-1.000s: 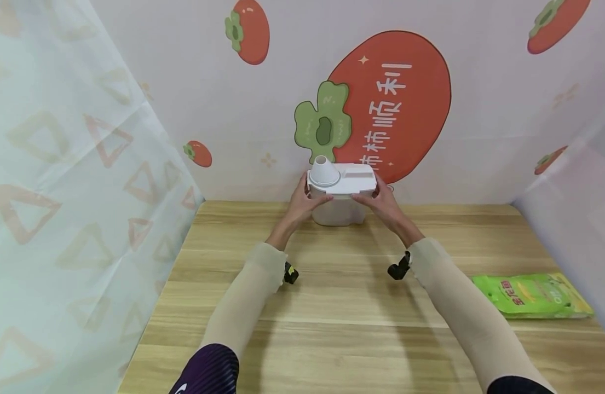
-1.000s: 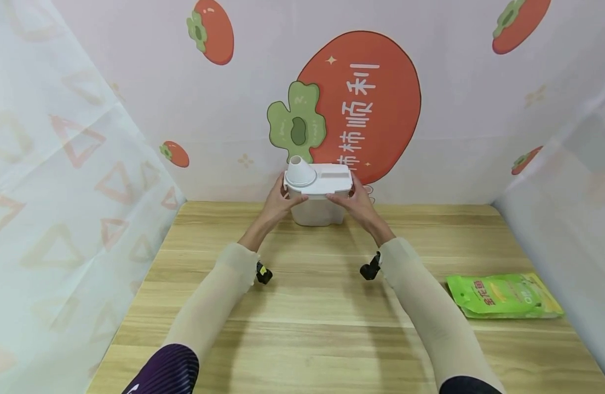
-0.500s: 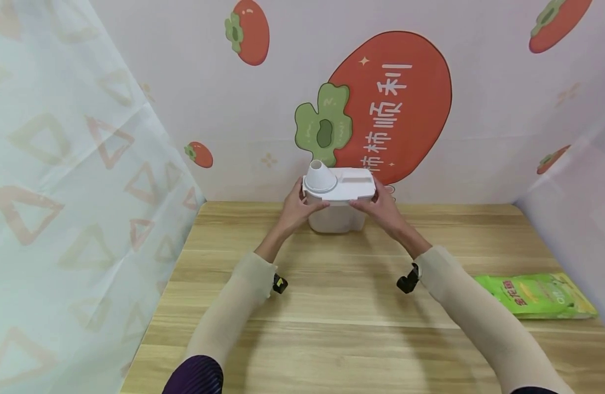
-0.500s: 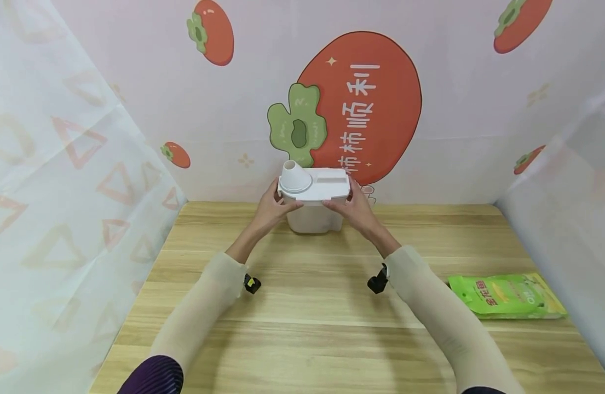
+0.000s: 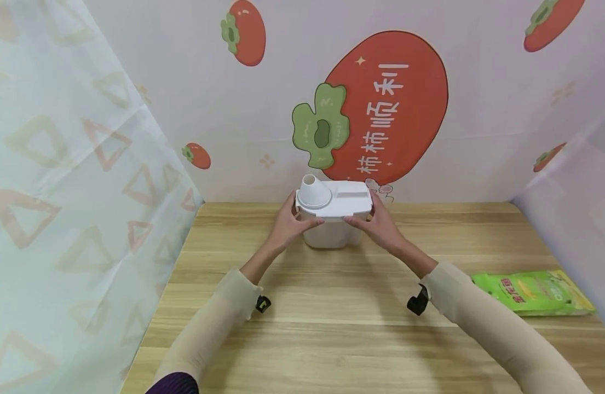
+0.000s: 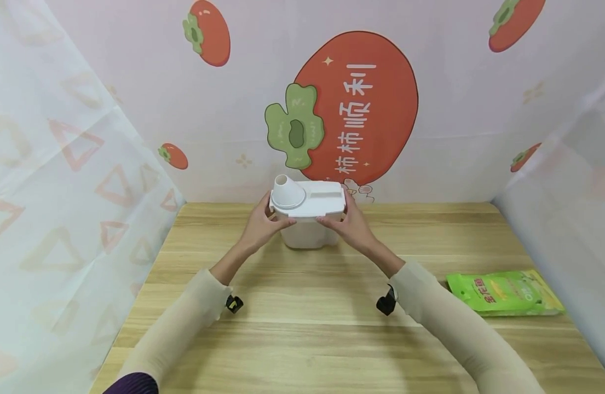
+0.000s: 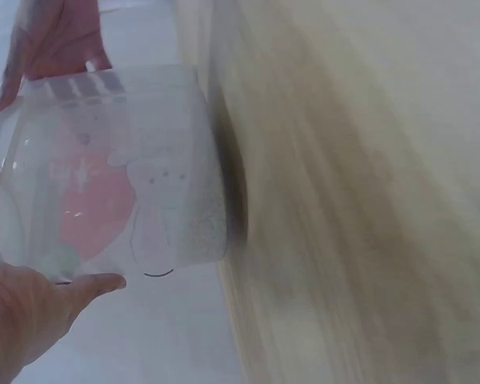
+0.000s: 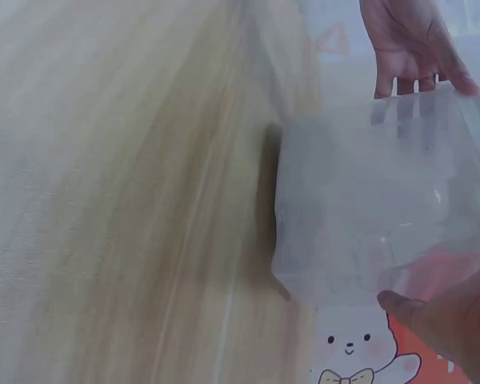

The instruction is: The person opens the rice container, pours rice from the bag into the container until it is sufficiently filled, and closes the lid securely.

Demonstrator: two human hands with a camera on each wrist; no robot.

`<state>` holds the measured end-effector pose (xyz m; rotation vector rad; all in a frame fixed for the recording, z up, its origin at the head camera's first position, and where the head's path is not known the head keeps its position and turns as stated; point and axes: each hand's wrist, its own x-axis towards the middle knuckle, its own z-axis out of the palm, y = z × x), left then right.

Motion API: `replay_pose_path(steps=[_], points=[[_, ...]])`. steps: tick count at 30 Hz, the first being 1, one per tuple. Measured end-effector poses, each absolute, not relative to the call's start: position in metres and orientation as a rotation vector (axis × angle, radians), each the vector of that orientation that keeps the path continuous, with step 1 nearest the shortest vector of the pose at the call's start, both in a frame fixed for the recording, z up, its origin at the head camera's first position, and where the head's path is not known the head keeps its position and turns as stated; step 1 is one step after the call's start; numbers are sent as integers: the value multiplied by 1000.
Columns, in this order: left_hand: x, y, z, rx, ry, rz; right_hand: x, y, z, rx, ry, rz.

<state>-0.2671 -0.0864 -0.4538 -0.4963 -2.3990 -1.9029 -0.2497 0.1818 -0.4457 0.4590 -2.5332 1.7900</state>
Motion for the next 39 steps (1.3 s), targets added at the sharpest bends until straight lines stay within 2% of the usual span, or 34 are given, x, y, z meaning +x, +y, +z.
replay_pose_path(steps=[11, 29, 39], points=[[-249, -96, -458, -530, -2386, -1832, -228, 175, -449, 469, -2522, 1810], [-243, -102, -467, -527, -2409, -1836, -221, 169, -457, 416, -2567, 1776], [-244, -105, -468, -535, -2442, -1907, -224, 180, -462, 492, -2581, 1791]])
